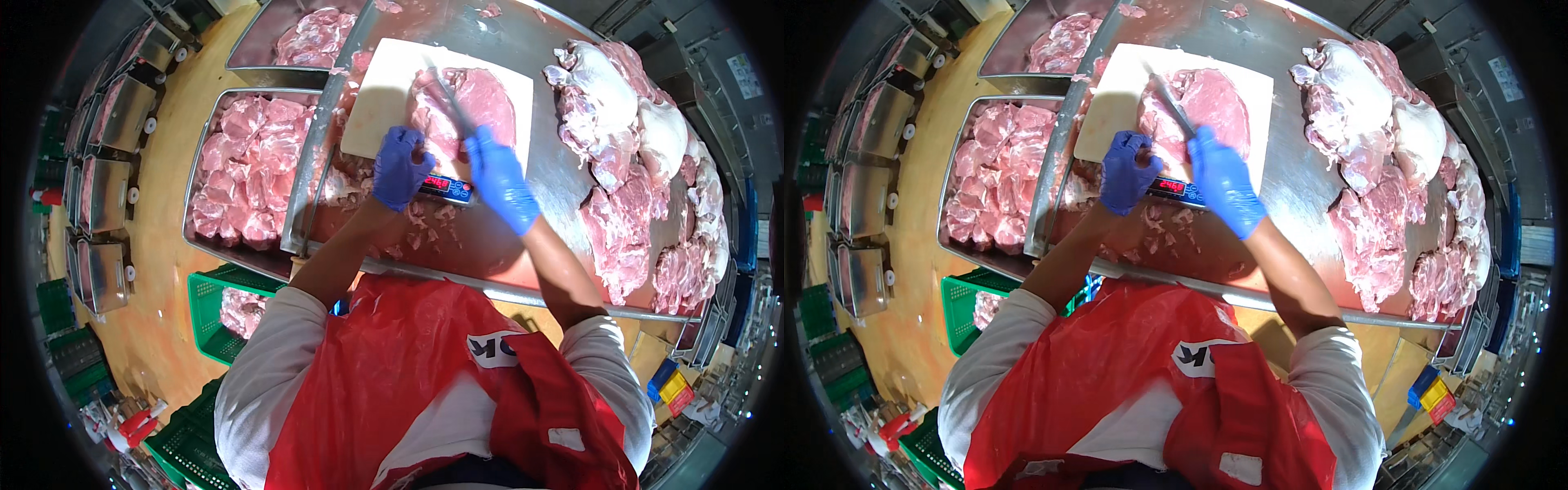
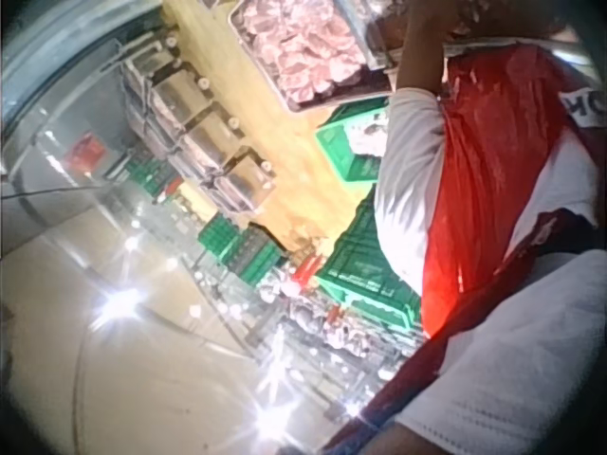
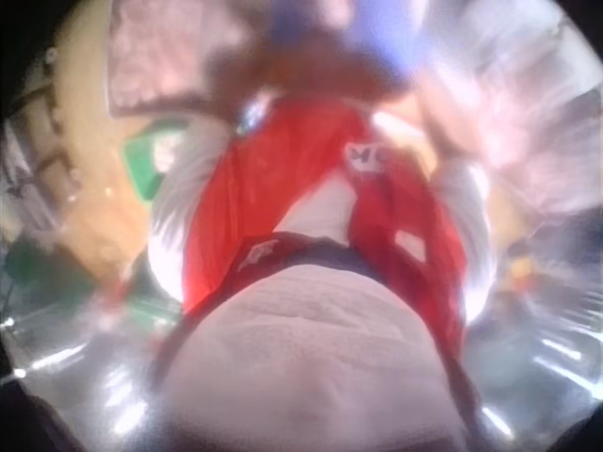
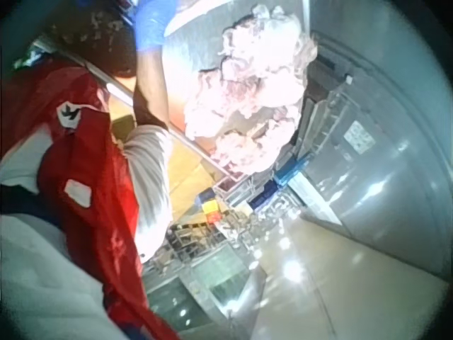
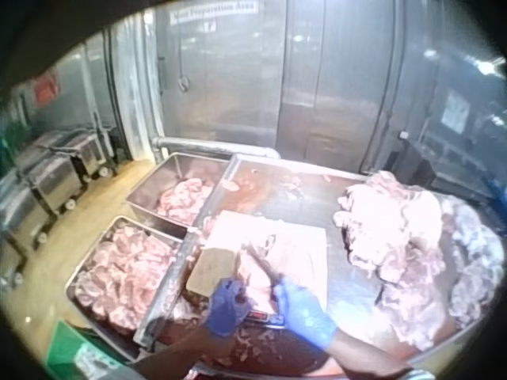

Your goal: The person cuts large pieces of raw meat on a stainless steel table using a knife, trims fat, and places portions onto a digital scale. Cut pieces are moved into metal trays and green crates. The person wears blue gloves and a red apron throughout the task.

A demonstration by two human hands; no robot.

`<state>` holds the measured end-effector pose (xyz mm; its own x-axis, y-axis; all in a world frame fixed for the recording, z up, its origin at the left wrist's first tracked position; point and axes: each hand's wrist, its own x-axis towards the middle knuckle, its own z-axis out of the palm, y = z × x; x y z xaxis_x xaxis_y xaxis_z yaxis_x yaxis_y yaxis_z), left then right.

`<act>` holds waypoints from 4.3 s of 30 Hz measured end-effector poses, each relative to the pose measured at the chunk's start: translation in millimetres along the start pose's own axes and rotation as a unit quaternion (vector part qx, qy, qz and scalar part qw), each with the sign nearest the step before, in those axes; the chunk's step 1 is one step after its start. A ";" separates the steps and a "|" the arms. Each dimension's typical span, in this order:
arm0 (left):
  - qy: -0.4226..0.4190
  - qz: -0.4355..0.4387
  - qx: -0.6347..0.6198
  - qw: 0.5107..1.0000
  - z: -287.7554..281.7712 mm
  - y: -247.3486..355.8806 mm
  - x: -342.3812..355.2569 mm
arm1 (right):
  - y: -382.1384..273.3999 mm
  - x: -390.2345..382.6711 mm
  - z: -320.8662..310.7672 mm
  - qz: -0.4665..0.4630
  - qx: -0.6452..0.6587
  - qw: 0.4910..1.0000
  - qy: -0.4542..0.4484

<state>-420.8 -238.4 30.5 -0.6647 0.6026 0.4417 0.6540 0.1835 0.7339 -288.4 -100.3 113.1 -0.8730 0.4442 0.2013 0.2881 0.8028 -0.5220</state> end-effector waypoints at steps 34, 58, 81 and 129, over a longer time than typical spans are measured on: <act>0.020 0.066 0.055 0.996 12.2 -6.9 -11.4 | -30.7 37.0 31.2 0.001 -0.085 0.988 -0.130; -0.313 -0.410 -0.419 0.747 -107.5 -60.2 -34.5 | 72.4 -130.9 -13.5 0.291 0.193 0.929 0.121; -0.332 0.127 -0.032 0.934 6.8 -70.7 144.5 | 234.3 70.8 -45.7 0.264 0.529 0.807 -0.003; -0.095 0.180 0.054 0.978 -15.3 26.3 59.2 | 31.2 -31.5 31.9 0.036 0.045 0.998 -0.029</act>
<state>-448.4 -209.7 83.9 -0.3115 0.7746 0.5505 0.8745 0.0070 0.4850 -264.5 -101.9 64.1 -0.8732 0.4740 0.1133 0.3171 0.7290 -0.6066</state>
